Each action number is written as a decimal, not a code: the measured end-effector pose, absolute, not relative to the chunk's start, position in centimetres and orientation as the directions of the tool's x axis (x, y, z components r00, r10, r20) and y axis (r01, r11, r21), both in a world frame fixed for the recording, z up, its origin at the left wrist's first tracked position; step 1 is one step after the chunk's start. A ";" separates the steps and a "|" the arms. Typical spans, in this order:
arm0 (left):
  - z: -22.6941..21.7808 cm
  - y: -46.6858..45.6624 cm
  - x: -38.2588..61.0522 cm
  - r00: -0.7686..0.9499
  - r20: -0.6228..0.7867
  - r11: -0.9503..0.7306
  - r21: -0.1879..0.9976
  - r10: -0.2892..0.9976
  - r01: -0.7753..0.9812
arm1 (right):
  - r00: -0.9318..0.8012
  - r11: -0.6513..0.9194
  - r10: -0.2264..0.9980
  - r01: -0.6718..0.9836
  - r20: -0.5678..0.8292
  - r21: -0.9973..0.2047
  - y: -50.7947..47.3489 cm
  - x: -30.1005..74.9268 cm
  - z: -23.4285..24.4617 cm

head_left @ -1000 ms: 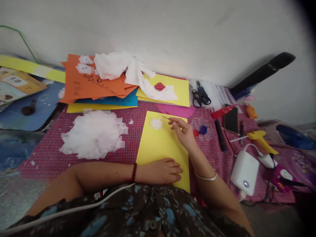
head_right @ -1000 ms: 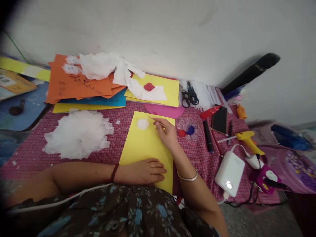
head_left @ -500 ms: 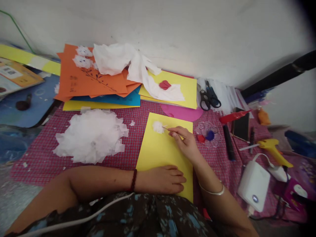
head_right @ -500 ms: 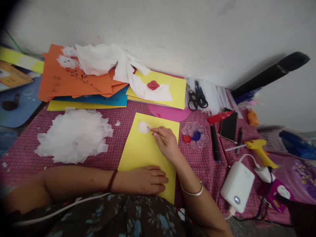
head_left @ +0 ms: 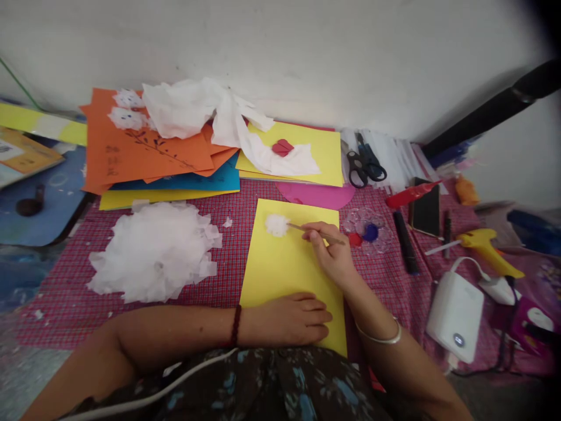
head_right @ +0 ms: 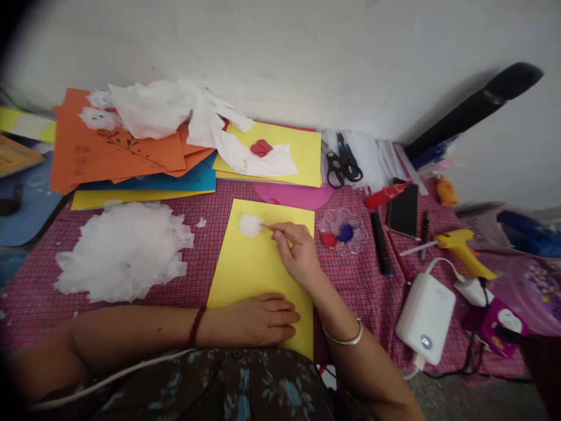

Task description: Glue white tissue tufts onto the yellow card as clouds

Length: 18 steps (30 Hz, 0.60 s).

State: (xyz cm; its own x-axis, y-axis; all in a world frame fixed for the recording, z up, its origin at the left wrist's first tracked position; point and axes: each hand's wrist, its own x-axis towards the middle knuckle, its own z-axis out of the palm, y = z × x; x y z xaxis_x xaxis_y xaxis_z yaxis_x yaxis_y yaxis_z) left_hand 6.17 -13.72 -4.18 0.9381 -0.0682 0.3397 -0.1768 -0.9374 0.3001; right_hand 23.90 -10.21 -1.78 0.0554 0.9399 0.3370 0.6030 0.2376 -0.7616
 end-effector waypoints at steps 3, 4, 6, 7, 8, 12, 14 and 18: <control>-4.2 -13.7 6.2 0.940 0.334 -0.932 0.312 -0.072 -0.183 | -0.038 0.280 0.945 0.604 0.324 -0.746 -10.1 23.6 -1.6; -4.2 -13.6 6.2 0.940 0.334 -0.932 0.312 -0.073 -0.183 | -0.044 0.282 0.946 0.599 0.320 -0.749 -10.2 23.7 -1.5; -4.1 -13.6 6.2 0.939 0.337 -0.933 0.310 -0.073 -0.184 | 0.004 0.258 0.947 0.585 0.321 -0.769 -10.3 24.1 -1.4; -4.0 -13.6 6.2 0.939 0.337 -0.933 0.310 -0.073 -0.184 | 0.051 0.240 0.943 0.578 0.329 -0.780 -10.3 24.3 -1.4; -4.0 -13.5 6.2 0.940 0.333 -0.932 0.311 -0.075 -0.185 | 0.096 0.223 0.937 0.574 0.335 -0.788 -10.3 24.6 -1.4; -3.9 -13.5 6.1 0.946 0.313 -0.932 0.313 -0.080 -0.182 | 0.079 0.223 0.941 0.589 0.330 -0.777 -10.1 24.6 -1.6; -4.0 -13.6 6.2 0.948 0.309 -0.934 0.309 -0.080 -0.180 | -0.025 0.265 0.950 0.596 0.312 -0.758 -10.0 24.2 -1.6; -4.1 -13.6 6.2 0.948 0.308 -0.936 0.302 -0.083 -0.180 | -0.090 0.299 0.948 0.579 0.305 -0.759 -10.3 24.0 -1.1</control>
State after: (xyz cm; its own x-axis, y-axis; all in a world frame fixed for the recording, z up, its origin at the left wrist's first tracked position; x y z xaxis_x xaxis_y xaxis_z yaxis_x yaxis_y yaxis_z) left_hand 6.18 -13.56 -4.12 0.9476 -0.0832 0.3084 -0.1804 -0.9361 0.3018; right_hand 23.99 -10.26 -1.09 -0.0896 0.9480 0.3055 0.5786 0.2992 -0.7588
